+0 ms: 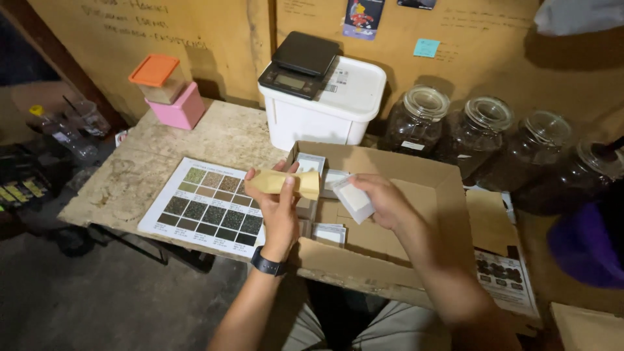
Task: The person repeatedly folds small brown paper packets, places small white sachets inside them, and folds the tops closed. The finished packets are stacked on a nearby wooden surface. The workspace includes a digital scale, jars of beans, and a color chart.
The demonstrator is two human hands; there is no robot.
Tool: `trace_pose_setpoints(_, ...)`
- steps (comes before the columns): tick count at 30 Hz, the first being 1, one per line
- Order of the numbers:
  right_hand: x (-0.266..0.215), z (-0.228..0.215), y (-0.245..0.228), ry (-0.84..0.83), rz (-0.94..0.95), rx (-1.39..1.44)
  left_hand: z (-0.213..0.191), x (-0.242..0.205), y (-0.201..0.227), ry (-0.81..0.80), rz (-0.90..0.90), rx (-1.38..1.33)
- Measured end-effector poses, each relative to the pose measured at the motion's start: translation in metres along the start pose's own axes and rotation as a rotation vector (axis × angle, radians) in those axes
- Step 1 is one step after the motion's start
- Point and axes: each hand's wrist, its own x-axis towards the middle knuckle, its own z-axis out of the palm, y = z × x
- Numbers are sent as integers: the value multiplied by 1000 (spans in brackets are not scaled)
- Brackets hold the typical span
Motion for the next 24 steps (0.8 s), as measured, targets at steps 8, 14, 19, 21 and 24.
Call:
trace_pose_setpoints(8, 4, 12, 5, -93, -21, -9, 4, -6, 5, -315, 75, 106)
trace_pose_setpoints(14, 12, 9, 12, -45, -9, 39, 4, -4, 2, -418, 82, 104)
trace_pose_setpoints(19, 9, 11, 9, -22, -18, -25, 5, -3, 4, -432, 79, 120)
trace_pose_setpoints(21, 12, 10, 11, -34, -19, -24, 5, -3, 6, -437, 72, 134)
trace_pose_setpoints(24, 6, 13, 5, -38, -17, -11, 3, -2, 7, -443, 52, 147)
